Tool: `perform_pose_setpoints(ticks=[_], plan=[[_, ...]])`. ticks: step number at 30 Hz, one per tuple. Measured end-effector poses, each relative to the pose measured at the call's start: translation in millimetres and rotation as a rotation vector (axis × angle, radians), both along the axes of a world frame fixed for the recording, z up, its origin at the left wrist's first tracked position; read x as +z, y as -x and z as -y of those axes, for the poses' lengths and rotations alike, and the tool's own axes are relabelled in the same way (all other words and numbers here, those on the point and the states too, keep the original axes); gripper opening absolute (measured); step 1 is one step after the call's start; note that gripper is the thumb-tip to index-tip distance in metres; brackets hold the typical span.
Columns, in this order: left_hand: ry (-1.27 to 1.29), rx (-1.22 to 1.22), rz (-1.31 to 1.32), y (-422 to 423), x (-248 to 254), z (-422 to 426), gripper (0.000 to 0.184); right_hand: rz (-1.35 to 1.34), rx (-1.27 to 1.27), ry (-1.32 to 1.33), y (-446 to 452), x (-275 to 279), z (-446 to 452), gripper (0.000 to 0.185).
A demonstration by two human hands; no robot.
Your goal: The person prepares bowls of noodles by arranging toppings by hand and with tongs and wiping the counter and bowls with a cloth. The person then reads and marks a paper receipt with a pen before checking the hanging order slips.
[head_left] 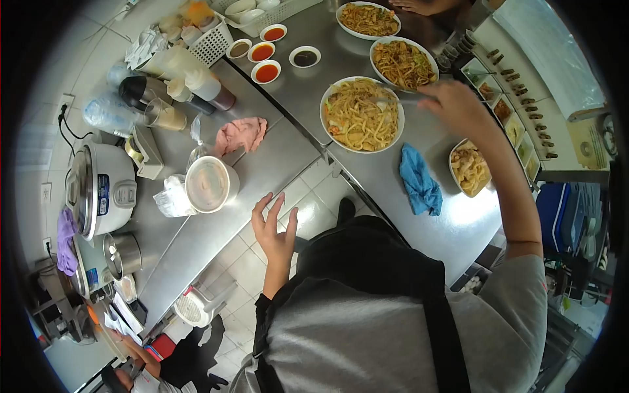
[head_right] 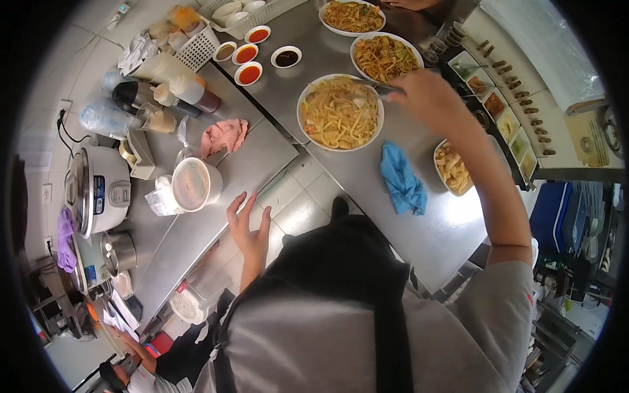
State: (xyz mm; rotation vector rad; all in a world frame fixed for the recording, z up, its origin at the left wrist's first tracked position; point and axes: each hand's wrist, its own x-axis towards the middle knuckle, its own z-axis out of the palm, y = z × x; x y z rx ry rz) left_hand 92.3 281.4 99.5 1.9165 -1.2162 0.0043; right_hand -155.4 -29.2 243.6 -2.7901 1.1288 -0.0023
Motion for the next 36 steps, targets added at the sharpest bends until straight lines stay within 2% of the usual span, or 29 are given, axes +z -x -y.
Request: perform_pose_setpoints(ticks=[3, 6, 9, 11, 18, 21, 24, 27, 30, 33, 36], plan=[[-0.004, -0.004, 0.01, 0.5, -0.2, 4.7, 0.04, 0.037, 0.038, 0.003, -23.0, 11.7, 10.9, 0.028], [-0.023, -0.024, 0.019, 1.3, -0.8, 8.6, 0.04, 0.128, 0.26, 0.145, -52.5, -32.8, 32.3, 0.024], [-0.027, -0.02, 0.021, 1.1, -3.4, 10.3, 0.04, -0.096, 0.274, 0.175, -80.2, -66.8, 39.0, 0.02], [-0.028, 0.002, 0.006, 1.3, -8.7, 9.4, 0.039, -0.127, 0.357, 0.232, -77.9, -85.1, 38.4, 0.014], [-0.085, 0.089, -0.016, 4.4, -21.1, -9.1, 0.039, -0.079, 0.533, 0.196, -61.1, -40.4, 60.9, 0.011], [-0.098, 0.1, -0.002, 3.3, -19.9, -8.5, 0.038, -0.081, 0.65, 0.299, -79.1, -32.8, 69.1, 0.025], [-0.086, 0.1, -0.01, 2.2, -17.9, -1.7, 0.038, -0.152, 0.718, 0.293, -98.3, -39.6, 81.8, 0.023], [-0.063, 0.115, -0.02, -1.9, -16.1, 5.7, 0.037, -0.108, 0.735, 0.279, -79.9, -62.3, 107.6, 0.021], [-0.061, 0.136, -0.015, -0.5, -20.7, 3.2, 0.037, -0.078, 0.491, 0.015, -51.8, -70.9, 106.6, 0.023], [-0.088, 0.126, -0.002, 0.2, -26.7, -0.9, 0.037, 0.076, 0.5, -0.063, -31.9, -72.3, 97.3, 0.025], [-0.119, 0.089, 0.002, 3.1, -28.0, -5.8, 0.038, 0.09, 0.427, 0.051, -28.5, -49.2, 94.4, 0.026]])
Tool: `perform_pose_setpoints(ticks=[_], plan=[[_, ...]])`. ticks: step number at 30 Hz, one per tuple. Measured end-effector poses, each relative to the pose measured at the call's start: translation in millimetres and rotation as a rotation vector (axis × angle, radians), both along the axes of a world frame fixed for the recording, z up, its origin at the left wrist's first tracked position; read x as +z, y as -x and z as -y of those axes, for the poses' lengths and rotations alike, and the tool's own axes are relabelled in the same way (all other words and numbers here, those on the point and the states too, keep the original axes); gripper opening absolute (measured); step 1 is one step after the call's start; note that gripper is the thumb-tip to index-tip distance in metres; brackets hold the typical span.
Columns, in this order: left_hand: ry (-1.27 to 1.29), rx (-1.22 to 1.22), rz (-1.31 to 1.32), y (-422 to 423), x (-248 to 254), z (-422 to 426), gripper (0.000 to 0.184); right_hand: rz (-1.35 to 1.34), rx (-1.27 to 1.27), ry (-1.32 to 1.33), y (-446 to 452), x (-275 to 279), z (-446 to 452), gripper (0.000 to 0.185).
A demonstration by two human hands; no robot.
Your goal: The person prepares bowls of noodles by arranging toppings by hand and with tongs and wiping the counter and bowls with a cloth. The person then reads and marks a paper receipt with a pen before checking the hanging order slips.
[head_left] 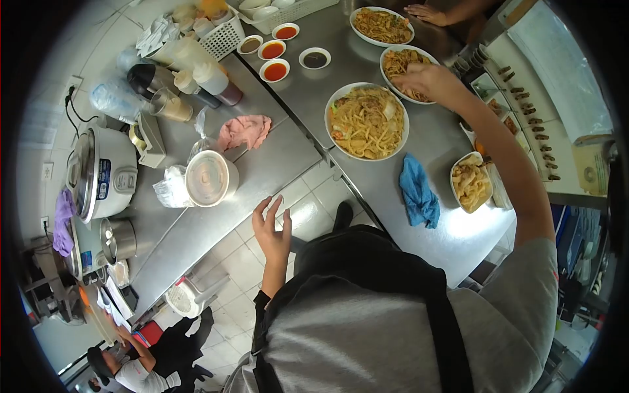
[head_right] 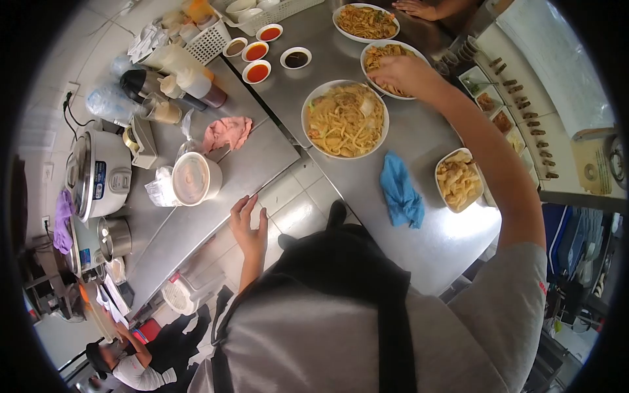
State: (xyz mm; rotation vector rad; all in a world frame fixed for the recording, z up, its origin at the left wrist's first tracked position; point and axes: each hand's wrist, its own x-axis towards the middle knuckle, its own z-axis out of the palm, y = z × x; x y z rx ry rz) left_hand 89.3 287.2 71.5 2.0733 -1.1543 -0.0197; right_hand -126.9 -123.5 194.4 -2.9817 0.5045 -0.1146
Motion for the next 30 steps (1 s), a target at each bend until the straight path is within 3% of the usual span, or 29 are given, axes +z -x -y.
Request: perform_pose_setpoints(ticks=[3, 6, 10, 13, 16, 22, 30], plan=[[0.003, -0.03, -0.004, -1.9, 1.2, 3.7, 0.038, -0.003, -0.052, 0.0, 11.0, -4.1, 19.3, 0.028], [0.035, -0.014, 0.001, -8.5, 2.7, 7.9, 0.037, 0.158, -0.062, -0.032, 39.4, -70.5, 20.2, 0.029], [0.074, 0.027, -0.024, -10.9, -3.0, 9.3, 0.037, 0.137, -0.254, -0.204, 41.6, -77.8, -29.6, 0.027], [0.072, 0.019, -0.009, -12.7, -6.5, 7.1, 0.038, 0.177, -0.32, -0.227, 47.8, -53.4, -41.0, 0.027], [0.092, 0.044, -0.014, -17.5, -7.6, 3.7, 0.038, 0.18, -0.277, -0.036, 51.7, -8.1, -56.0, 0.029], [0.112, 0.079, 0.002, -28.2, -11.0, 1.7, 0.035, 0.114, -0.253, -0.238, 54.4, 34.9, -114.3, 0.025], [0.138, 0.05, -0.076, -20.3, -11.7, -2.5, 0.034, 0.168, -0.296, -0.359, 41.1, -26.9, -161.3, 0.021]])
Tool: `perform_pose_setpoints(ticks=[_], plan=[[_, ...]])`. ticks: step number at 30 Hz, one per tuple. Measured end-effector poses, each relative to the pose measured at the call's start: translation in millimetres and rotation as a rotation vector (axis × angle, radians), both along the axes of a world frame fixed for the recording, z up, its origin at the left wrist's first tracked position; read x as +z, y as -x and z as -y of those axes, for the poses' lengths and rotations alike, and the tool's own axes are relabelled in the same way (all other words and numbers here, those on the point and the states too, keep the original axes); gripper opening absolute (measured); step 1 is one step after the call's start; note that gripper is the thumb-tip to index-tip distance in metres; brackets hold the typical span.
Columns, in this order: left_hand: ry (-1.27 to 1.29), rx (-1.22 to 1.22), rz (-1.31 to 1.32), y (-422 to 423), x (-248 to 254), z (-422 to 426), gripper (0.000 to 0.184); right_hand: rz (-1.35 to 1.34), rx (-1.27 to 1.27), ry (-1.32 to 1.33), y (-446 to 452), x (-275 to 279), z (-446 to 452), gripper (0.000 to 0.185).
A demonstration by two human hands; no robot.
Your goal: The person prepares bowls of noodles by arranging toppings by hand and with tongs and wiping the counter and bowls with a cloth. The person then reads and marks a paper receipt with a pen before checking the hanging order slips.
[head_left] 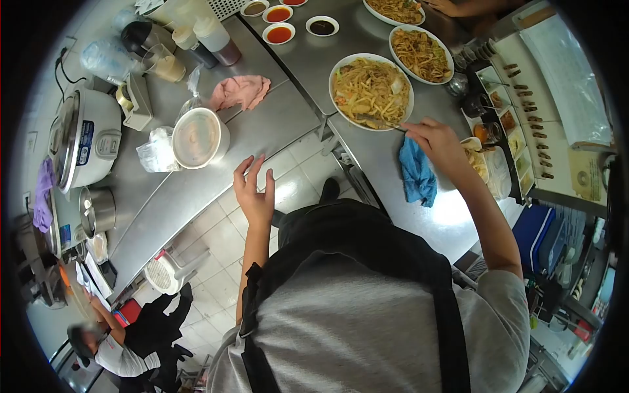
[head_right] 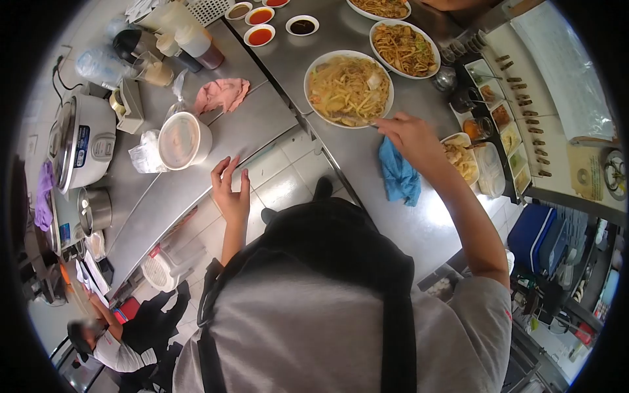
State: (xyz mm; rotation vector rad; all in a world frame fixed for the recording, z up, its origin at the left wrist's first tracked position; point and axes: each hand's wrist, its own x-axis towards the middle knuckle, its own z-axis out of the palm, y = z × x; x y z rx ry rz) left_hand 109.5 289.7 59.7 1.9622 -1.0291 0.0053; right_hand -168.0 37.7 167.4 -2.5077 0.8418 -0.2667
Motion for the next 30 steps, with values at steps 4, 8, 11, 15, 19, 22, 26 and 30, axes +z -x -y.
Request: perform_pose_setpoints(ticks=[4, 8, 11, 15, 19, 22, 26, 30], plan=[[0.001, 0.005, 0.021, -2.9, -4.1, -4.8, 0.034, -0.04, -0.01, 0.121, -5.9, 3.7, 13.4, 0.025], [0.011, 0.007, 0.016, -4.7, -2.4, -6.1, 0.034, -0.093, -0.051, 0.122, -12.5, 7.6, 34.5, 0.025], [-0.02, -0.015, 0.009, -4.1, -2.9, -8.0, 0.036, -0.116, -0.053, 0.048, -14.2, 16.6, 44.7, 0.025], [-0.039, -0.002, 0.004, -4.1, -8.6, -13.8, 0.035, -0.216, -0.078, -0.046, -23.9, 70.2, 41.1, 0.026], [-0.067, 0.049, 0.0, -5.3, -13.0, -22.2, 0.032, -0.225, 0.004, 0.072, -36.1, 87.8, 22.2, 0.027], [-0.073, 0.058, -0.008, -7.2, -15.0, -23.9, 0.033, -0.207, 0.092, 0.172, -52.7, 70.8, 9.9, 0.027], [-0.052, 0.035, -0.014, -10.2, -8.5, -21.4, 0.034, -0.245, 0.196, 0.271, -69.2, 35.4, 22.4, 0.029], [-0.055, 0.021, -0.005, -12.9, -9.5, -20.3, 0.035, -0.269, 0.231, 0.228, -74.6, 26.6, 36.4, 0.029]])
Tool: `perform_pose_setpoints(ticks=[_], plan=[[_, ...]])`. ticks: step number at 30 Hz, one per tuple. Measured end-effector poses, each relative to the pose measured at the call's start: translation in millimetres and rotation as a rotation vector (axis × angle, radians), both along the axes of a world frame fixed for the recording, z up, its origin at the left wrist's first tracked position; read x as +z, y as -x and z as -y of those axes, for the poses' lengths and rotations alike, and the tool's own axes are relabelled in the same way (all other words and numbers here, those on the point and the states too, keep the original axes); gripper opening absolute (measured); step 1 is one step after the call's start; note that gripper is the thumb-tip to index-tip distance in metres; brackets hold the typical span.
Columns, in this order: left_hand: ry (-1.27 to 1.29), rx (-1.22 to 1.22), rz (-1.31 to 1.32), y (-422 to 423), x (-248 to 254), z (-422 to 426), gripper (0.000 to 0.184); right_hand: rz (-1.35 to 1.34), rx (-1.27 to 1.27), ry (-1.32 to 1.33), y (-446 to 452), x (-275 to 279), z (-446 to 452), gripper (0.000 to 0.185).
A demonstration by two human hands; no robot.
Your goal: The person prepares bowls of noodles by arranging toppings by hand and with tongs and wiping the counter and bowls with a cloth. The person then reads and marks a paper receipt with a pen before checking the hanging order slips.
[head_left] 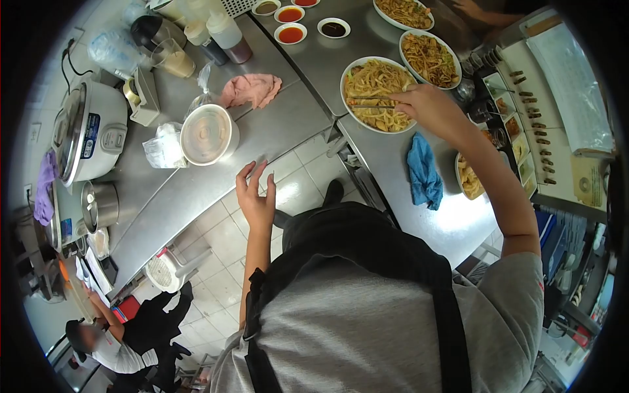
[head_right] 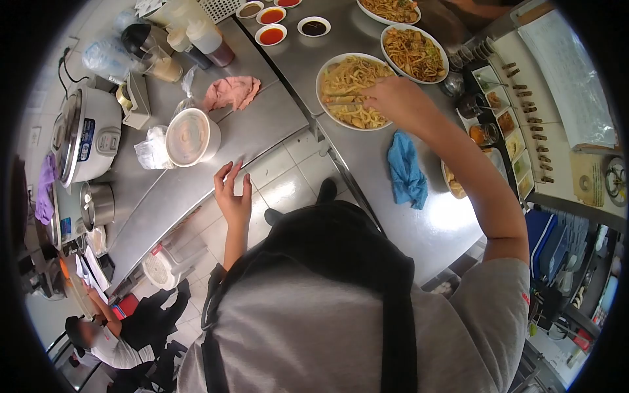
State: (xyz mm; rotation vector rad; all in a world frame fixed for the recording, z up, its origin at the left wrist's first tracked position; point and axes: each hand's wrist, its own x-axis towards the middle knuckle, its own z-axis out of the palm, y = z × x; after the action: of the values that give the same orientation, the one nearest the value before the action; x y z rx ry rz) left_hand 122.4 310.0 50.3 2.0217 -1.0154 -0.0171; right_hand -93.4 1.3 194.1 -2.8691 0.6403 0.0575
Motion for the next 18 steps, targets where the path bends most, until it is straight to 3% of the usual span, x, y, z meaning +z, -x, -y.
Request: perform_pose_setpoints(ticks=[4, 7, 13, 16, 18], plan=[[-0.005, -0.01, -0.006, 0.7, -0.9, -1.8, 0.035, 0.091, -0.056, -0.107, 14.9, -4.4, 5.9, 0.03], [-0.003, -0.01, -0.012, 0.6, -1.3, -2.6, 0.035, 0.277, -0.307, -0.321, 33.4, 9.7, 3.9, 0.027], [0.01, -0.051, -0.021, 0.6, -1.4, 6.9, 0.034, 0.205, -0.704, -0.533, 71.7, 5.2, 29.4, 0.03], [0.007, -0.09, -0.001, 2.0, 0.6, 15.4, 0.035, 0.199, -0.676, -0.506, 74.6, -5.3, 27.0, 0.033], [0.007, -0.094, 0.007, 1.1, 4.1, 19.4, 0.034, 0.214, -0.594, -0.314, 77.9, 9.7, 23.7, 0.032]])
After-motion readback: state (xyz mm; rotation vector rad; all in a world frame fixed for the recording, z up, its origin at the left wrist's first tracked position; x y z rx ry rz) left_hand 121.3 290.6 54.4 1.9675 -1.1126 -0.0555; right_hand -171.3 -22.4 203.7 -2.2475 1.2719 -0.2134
